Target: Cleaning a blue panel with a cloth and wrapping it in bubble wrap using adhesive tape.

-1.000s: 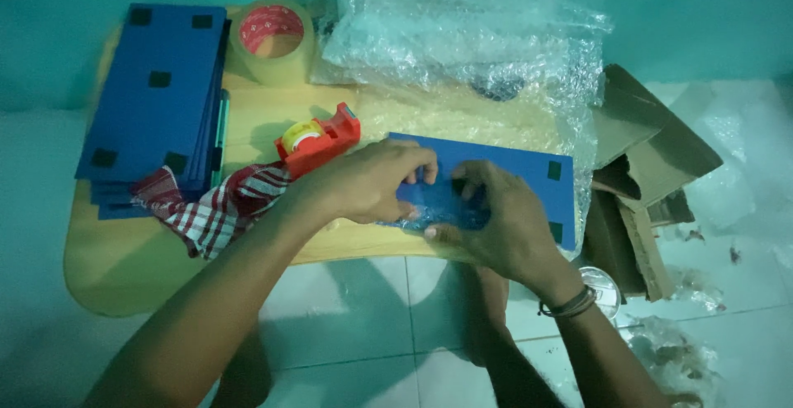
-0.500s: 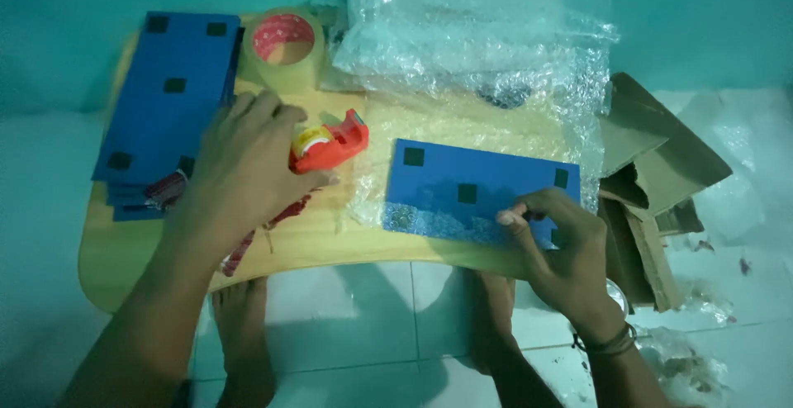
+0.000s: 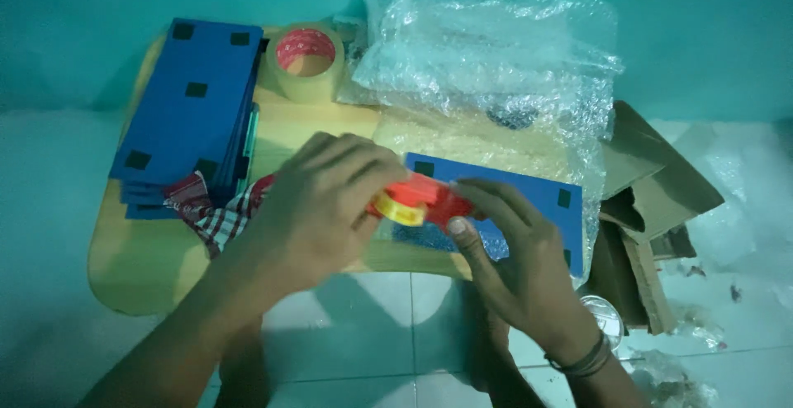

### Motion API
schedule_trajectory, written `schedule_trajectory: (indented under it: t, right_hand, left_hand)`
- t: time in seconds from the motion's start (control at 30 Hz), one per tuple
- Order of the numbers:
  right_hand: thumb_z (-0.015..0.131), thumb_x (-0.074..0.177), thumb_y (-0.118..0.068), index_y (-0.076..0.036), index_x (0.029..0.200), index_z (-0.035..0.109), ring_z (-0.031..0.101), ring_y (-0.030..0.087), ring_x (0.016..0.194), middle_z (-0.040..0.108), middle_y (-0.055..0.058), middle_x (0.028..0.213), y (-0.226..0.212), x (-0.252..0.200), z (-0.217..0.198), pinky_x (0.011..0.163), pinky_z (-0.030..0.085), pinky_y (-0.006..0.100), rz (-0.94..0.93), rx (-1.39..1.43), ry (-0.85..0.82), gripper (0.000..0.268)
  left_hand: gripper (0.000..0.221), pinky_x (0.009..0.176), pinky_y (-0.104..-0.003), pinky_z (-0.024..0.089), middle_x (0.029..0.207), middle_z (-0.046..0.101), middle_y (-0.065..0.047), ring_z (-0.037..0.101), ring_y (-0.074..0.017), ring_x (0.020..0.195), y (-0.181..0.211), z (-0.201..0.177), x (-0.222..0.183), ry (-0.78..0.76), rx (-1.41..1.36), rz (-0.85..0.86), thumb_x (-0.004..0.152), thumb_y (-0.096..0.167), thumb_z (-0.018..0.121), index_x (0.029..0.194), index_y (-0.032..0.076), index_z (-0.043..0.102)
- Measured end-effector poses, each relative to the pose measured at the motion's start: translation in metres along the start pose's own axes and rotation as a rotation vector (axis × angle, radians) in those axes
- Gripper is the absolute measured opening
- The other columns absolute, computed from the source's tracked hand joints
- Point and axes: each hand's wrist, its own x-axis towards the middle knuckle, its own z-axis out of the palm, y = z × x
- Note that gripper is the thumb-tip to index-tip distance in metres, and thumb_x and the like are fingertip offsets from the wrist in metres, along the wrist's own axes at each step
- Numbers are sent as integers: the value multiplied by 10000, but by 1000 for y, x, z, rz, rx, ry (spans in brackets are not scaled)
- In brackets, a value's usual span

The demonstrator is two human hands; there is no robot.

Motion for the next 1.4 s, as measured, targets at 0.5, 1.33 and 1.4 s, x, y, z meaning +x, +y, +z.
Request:
schedule_trajectory:
  t: [0.5,1.33,1.4]
  right_hand:
    - [831,777,-212,-43,715,750,687,352,1315,721,277,1319,26,-21,21,962,650,455,379,355,45,197]
    - [777,791,-140,-152,596,561,629,460,1408,780,266,1190,66,-39,25,983,593,625,418,920,123,291]
    - [734,816,-70,-162,658,582,723,389,1273,783,217,1105,77,-43,30,893,672,499,382,914,138,238]
  left_hand:
    - [528,971,-430,470,1195,719,-107,626,-265,1131,12,15,6,-66,-97,1,633,-78,710,1152,20,707]
    - [513,833,-410,602,1189,744,-164,740,-292,1000,-10,26,7,-104,-362,-157,693,-16,776,1194,23,676]
    - [499,758,-354,649,1247,712,-153,741,-263,1016,-11,27,8,-177,-366,-247,748,15,778,1230,81,665]
